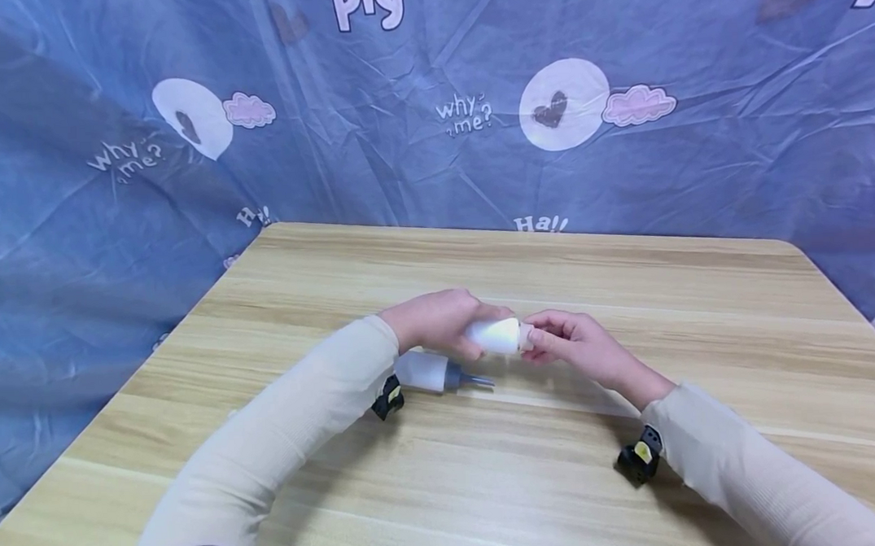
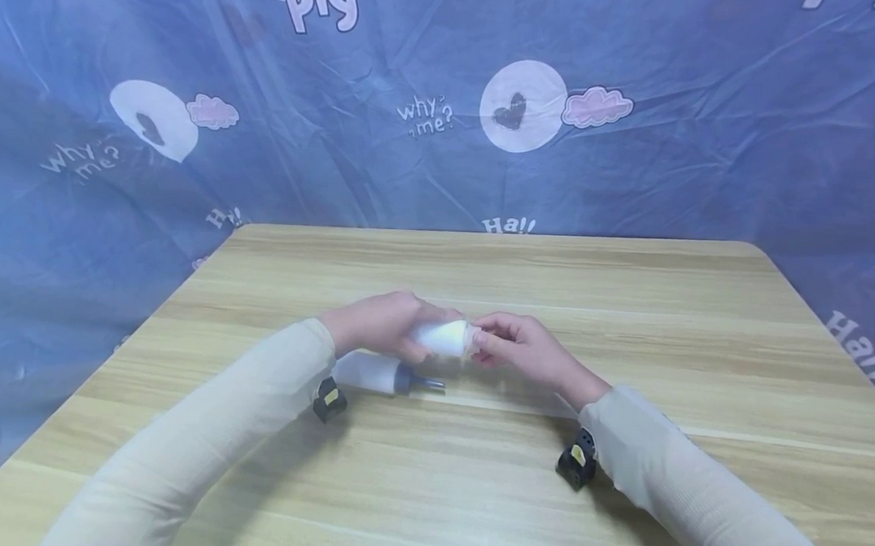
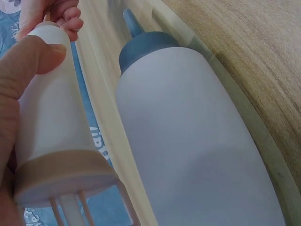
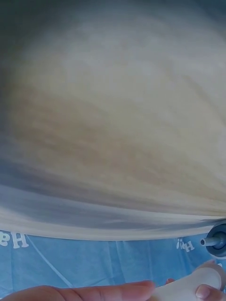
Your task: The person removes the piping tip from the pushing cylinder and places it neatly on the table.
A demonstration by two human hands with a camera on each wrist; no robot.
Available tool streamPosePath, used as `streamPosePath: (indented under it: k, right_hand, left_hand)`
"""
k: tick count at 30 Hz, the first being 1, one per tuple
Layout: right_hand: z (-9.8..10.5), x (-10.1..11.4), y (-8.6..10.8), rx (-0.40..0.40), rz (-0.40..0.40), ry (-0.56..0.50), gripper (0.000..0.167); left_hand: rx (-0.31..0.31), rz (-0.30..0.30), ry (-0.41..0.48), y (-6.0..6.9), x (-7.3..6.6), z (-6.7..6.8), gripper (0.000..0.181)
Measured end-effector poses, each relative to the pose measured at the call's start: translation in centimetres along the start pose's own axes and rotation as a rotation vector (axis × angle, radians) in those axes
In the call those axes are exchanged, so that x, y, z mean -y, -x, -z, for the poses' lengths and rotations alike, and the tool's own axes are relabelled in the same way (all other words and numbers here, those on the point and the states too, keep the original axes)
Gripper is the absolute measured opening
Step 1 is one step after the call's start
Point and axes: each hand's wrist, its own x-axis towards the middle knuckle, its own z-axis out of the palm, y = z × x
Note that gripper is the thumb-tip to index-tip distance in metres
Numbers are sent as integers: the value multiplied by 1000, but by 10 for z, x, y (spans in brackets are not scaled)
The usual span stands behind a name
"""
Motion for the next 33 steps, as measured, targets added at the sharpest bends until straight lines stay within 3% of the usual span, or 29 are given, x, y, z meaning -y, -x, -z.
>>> streamPosePath:
  k: [8,33]
  right_hand:
    - [-2,1,0,-74,27,99,33]
    - [-10,5,1,-144,71,123,40]
  left_hand:
    - [4,12,7,1,2,-1,62]
    - [10,31,28,4,1,0,62]
